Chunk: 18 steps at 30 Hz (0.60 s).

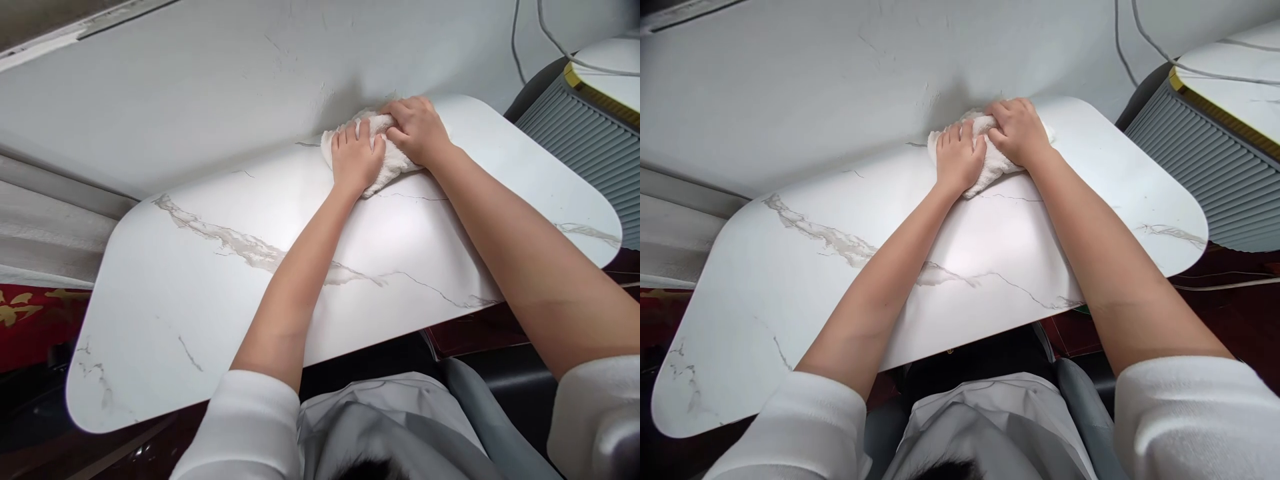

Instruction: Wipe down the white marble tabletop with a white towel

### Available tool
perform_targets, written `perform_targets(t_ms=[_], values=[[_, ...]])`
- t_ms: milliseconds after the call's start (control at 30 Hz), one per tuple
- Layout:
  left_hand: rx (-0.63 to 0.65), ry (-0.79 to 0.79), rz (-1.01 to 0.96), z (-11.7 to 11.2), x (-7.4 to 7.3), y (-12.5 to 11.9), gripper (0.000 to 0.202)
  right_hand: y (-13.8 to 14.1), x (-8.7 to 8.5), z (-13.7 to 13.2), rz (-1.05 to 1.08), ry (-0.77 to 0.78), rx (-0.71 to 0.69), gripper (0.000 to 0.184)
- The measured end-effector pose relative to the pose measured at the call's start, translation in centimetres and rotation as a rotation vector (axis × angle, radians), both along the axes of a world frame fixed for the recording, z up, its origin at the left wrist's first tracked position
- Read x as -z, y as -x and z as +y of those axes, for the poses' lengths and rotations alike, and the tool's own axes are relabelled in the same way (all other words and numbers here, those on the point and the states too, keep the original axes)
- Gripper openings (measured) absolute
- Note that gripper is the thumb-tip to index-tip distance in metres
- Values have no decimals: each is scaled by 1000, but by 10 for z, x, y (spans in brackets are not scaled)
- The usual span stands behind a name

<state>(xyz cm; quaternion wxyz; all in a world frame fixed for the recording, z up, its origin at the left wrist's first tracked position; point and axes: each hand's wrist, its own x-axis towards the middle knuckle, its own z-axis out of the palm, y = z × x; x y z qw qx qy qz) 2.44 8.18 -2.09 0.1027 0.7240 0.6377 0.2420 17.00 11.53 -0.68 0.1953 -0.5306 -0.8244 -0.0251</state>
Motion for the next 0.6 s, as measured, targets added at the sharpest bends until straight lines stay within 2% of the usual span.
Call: perform_targets(t_ms=[233, 600], values=[[-41, -70, 181, -59, -14, -4, 52, -9, 9, -33, -15, -41, -74, 42], [48, -127, 280, -152, -18, -16, 48, -27, 7, -141, 16, -130, -136, 41]])
